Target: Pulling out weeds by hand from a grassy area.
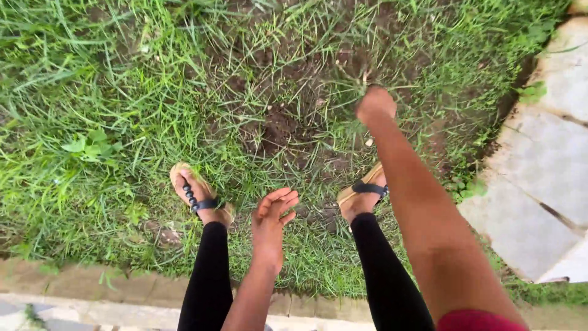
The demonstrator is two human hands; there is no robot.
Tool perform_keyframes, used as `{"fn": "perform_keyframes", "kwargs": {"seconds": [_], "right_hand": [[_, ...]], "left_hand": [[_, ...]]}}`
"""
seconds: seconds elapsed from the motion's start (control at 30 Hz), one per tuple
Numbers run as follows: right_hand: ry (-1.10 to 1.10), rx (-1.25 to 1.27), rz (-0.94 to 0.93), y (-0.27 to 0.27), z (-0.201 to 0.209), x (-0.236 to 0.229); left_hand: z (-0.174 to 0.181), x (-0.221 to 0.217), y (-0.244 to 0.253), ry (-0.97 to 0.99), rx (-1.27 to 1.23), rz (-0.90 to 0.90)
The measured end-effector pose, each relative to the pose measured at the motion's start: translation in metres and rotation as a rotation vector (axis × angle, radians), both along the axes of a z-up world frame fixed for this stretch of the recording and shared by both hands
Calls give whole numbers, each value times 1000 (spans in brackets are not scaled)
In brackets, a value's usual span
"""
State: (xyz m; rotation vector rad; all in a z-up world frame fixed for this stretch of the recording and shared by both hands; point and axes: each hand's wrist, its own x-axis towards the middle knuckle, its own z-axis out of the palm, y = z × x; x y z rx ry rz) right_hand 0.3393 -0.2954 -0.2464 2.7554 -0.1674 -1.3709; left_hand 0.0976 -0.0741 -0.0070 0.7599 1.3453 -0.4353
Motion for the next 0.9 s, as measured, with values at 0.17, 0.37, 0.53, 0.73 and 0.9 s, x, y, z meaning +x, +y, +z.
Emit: {"fn": "perform_keyframes", "kwargs": {"seconds": [0.17,0.37,0.53,0.73,0.9], "right_hand": [[227,-217,90,33,-19,-32],[361,-298,-58,34,4,-45],[288,-149,30,-24,-86,-83],[342,362,-725,-67,-39,-98],[260,796,-1272,-121,-1,-109]], "left_hand": [[5,6,6,43,12,3],[-1,37,7,10,32,-173],[-116,52,-29,-67,47,-248],[-229,77,-58,-50,114,-701],[-352,59,-114,-309,448,-1306]]}}
